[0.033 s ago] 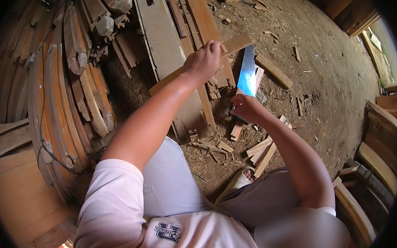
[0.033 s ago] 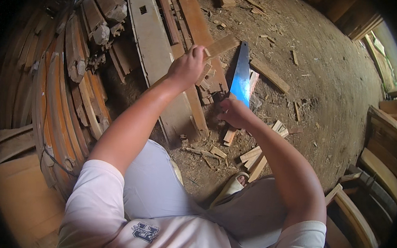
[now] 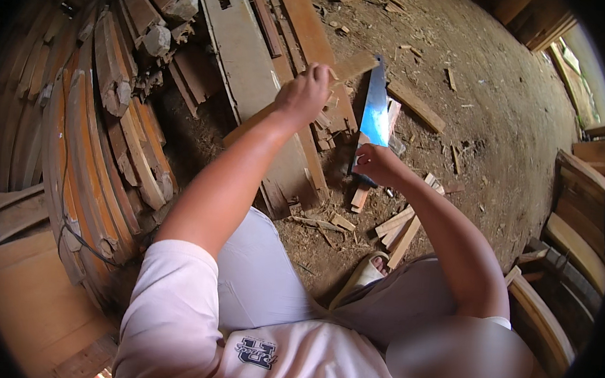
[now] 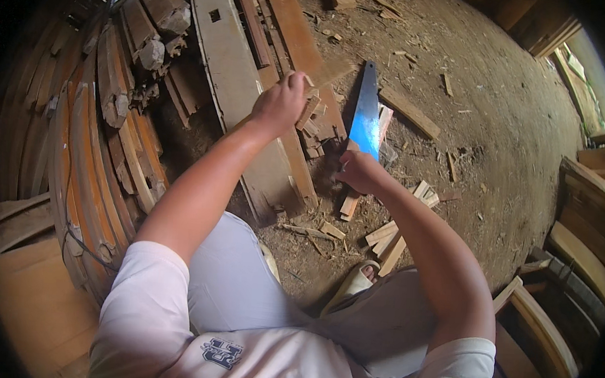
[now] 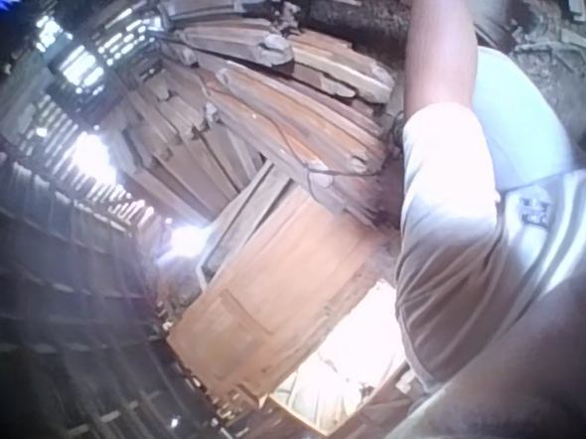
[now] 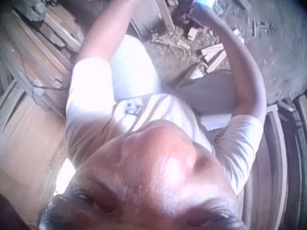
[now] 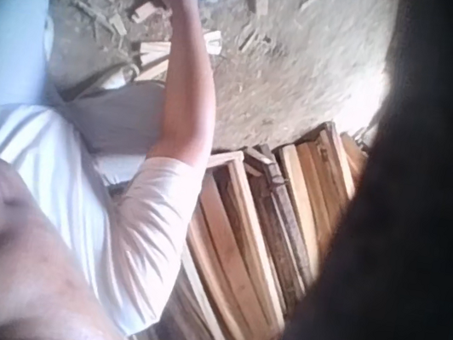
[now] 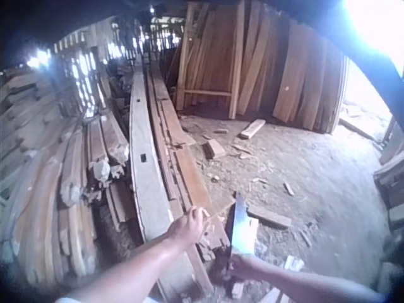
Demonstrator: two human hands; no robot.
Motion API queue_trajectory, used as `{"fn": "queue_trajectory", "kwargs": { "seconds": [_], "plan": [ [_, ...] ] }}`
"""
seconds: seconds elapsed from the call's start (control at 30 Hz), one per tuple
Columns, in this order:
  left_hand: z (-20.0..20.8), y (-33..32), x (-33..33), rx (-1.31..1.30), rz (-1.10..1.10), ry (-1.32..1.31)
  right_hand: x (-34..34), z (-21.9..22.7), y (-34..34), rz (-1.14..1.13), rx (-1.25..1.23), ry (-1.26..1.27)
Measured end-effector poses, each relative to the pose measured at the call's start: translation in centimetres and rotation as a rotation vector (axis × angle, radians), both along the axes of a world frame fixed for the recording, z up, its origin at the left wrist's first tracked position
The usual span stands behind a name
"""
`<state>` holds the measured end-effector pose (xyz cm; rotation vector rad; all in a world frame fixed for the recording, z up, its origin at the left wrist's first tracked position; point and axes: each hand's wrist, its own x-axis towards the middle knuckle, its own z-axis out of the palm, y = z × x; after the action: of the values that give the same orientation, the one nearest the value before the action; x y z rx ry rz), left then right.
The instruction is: The person sits on the ground and uses a hand saw to cut thin wooden strips into smaller pieces. They repeatedly pick up strips, position them against a larger board, and saw them to size, accumulating a pile of cut pieces.
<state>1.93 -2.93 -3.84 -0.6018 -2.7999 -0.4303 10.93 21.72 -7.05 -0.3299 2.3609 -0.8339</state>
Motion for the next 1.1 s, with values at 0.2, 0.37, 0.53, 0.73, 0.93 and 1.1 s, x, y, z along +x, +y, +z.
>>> {"fn": "queue_trajectory", "kwargs": {
  "seconds": [0.2, 0.37, 0.53, 0.73, 0.93, 1.1],
  "plan": [
    [-5.0, -2.8, -1.1, -0.162, -0.010, 0.107, 2.7, -6.2, 0.6, -0.010, 0.419, -0.033],
    [-6.4, -2.9, -1.4, -0.269, 0.013, 0.032, 8.9, -9.3, -4.1, -0.297, 0.530, 0.164],
    [-6.6, -4.0, -1.2, -0.301, -0.008, 0.117, 10.7, -9.6, -6.1, -0.425, 0.565, 0.389],
    [-7.7, -4.0, -1.9, -0.261, -0.050, 0.081, 8.2, -12.5, -3.9, -0.311, 0.432, 0.665],
    [-6.6, -2.1, -1.6, -0.207, 0.044, -0.021, 6.5, -13.8, -2.8, -0.382, 0.346, 0.520],
    [-4.7, -2.4, -1.7, -0.259, 0.139, -0.333, 4.8, -7.3, -1.5, -0.539, 0.253, 0.487]
  ]
}}
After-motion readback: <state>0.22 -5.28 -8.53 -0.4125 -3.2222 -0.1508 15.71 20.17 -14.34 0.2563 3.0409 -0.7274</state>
